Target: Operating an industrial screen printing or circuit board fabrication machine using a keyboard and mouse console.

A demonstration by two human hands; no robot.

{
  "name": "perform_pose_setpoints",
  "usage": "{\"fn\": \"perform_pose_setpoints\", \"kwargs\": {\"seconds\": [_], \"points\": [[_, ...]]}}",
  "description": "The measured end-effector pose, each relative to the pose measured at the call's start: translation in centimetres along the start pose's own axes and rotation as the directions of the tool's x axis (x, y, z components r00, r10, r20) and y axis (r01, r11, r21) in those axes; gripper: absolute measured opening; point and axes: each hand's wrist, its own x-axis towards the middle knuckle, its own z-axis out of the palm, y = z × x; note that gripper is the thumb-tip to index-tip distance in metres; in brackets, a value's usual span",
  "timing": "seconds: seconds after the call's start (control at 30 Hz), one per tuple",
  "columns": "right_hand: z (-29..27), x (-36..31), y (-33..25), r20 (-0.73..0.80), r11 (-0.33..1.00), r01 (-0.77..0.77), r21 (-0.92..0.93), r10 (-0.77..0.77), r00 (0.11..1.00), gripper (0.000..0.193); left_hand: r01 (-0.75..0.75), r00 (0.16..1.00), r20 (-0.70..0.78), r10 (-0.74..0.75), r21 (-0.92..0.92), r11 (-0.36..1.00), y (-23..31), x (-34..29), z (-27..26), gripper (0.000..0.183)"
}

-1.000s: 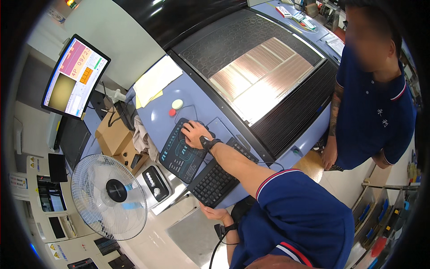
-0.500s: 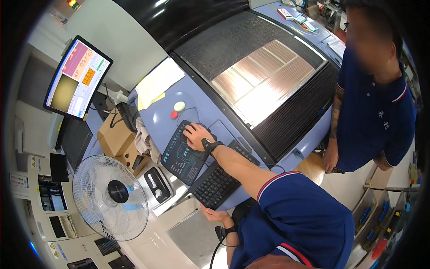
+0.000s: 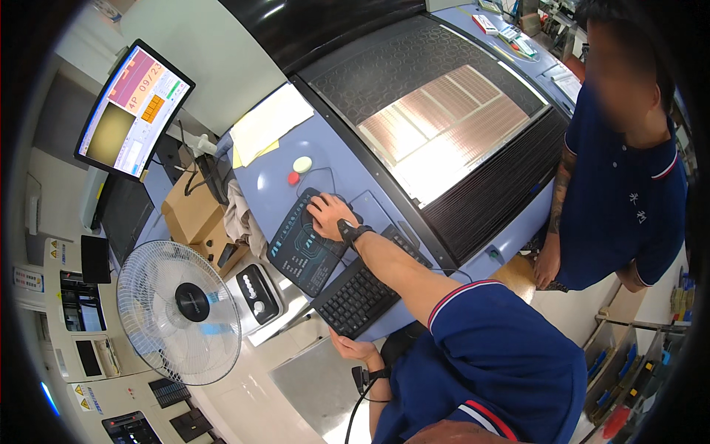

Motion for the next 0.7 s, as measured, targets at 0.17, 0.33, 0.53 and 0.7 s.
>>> {"fn": "perform_pose_setpoints", "kwargs": {"seconds": [0.17,0.33,0.53,0.7], "points": [[-0.3,-0.2,0.1,-0.008,1.000,-0.001,0.006,0.001,1.000,0.040,-0.007,1.000,0.002,0.007,0.023,1.000,0.2,0.0,0.0,0.056],[-0.3,-0.2,0.0,0.006,0.999,-0.010,0.031,0.010,1.000,0.038,-0.004,1.000,-0.012,0.004,0.031,1.000,-0.5,-0.2,-0.1,0.056],[-0.3,0.1,0.9,-0.027,1.000,0.001,0.001,-0.001,1.000,0.038,-0.025,0.999,-0.027,0.026,0.038,0.999,-0.3,-0.1,0.8,0.057],[0.2,1.0,-0.9,-0.037,0.999,0.034,0.040,-0.033,0.999,0.038,-0.012,0.999,-0.052,0.014,0.045,0.999,0.0,0.6,-0.2,0.057]]}}
